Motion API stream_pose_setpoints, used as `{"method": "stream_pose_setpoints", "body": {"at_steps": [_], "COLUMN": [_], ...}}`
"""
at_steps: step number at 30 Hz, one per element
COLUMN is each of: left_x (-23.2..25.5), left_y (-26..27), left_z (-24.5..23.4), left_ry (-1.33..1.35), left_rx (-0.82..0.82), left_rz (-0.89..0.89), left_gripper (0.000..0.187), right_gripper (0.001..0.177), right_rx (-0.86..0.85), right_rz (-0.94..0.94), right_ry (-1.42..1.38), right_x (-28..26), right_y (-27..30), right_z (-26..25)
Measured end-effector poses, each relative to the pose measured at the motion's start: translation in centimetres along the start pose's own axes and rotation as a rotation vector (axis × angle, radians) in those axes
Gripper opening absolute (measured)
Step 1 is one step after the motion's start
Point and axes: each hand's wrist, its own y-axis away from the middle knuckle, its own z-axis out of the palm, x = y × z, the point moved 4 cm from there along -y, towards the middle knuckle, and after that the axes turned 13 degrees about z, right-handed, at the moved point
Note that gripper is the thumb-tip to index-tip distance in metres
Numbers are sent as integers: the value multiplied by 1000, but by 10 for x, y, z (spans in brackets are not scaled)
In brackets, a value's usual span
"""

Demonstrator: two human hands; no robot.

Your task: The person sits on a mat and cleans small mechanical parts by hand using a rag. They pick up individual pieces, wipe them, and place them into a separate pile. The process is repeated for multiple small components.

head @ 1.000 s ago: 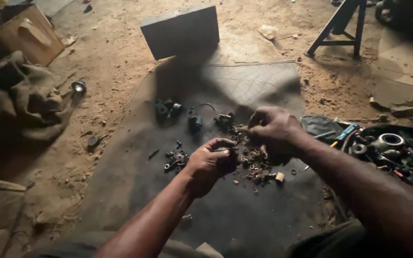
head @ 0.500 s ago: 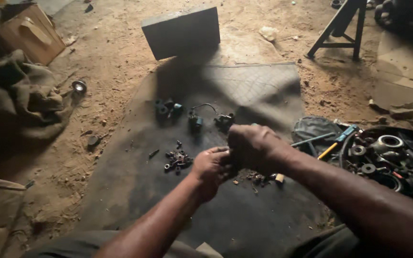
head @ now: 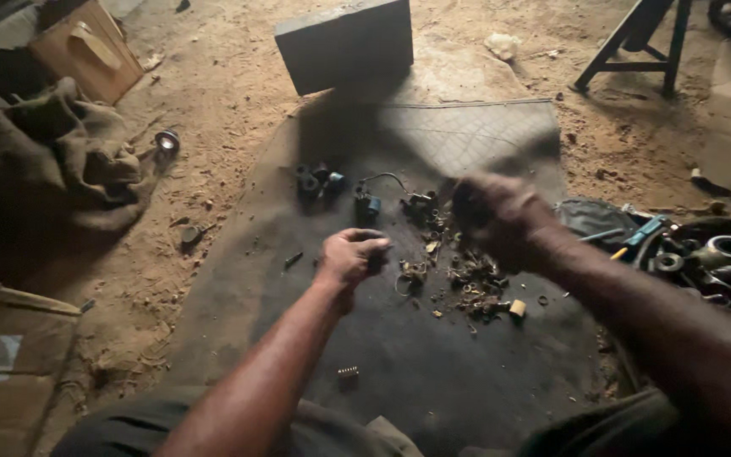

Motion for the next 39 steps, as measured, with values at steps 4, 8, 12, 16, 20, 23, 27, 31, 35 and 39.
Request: {"method": "stream_pose_setpoints", "body": {"at_steps": [4, 8, 12, 16, 20, 23, 27, 31, 35, 39], "left_x": [-3, -12, -11, -48, -89, -93, -89, -62, -53, -50], "left_y": [-7, -12, -5, 20, 54, 69, 78, 54, 36, 26], "left_z": [-42, -60, -38, 29, 78, 126, 129, 64, 31, 59], "left_ry": [-785, -1054, -1185, -1414, -1412, -1399, -1308, -1230, -1152, -1184], "left_rx": [139, 144, 116, -281, -373, -363, -378, 49, 161, 33], "left_rz": [176, 119, 486, 363, 61, 395, 530, 663, 334, 356], "left_gripper": [21, 26, 41, 95, 126, 120, 86, 39, 24, 24], "right_gripper": [9, 14, 13, 19, 16, 14, 28, 22, 34, 24], "right_rx": [49, 136, 245, 78, 384, 59, 346, 154, 155, 145], "right_rz": [67, 28, -223, 79, -575, 179, -389, -8, 118, 62], "right_ry": [-43, -35, 620, -68, 561, -80, 494, -192, -202, -207], "right_x": [28, 47, 44, 56, 38, 67, 45, 61, 63, 74], "right_y": [-6, -15, -17, -19, -1, -13, -4, -4, -2, 4], "right_z": [-19, -32, -33, -44, -51, -52, -64, -81, -92, -97]}}
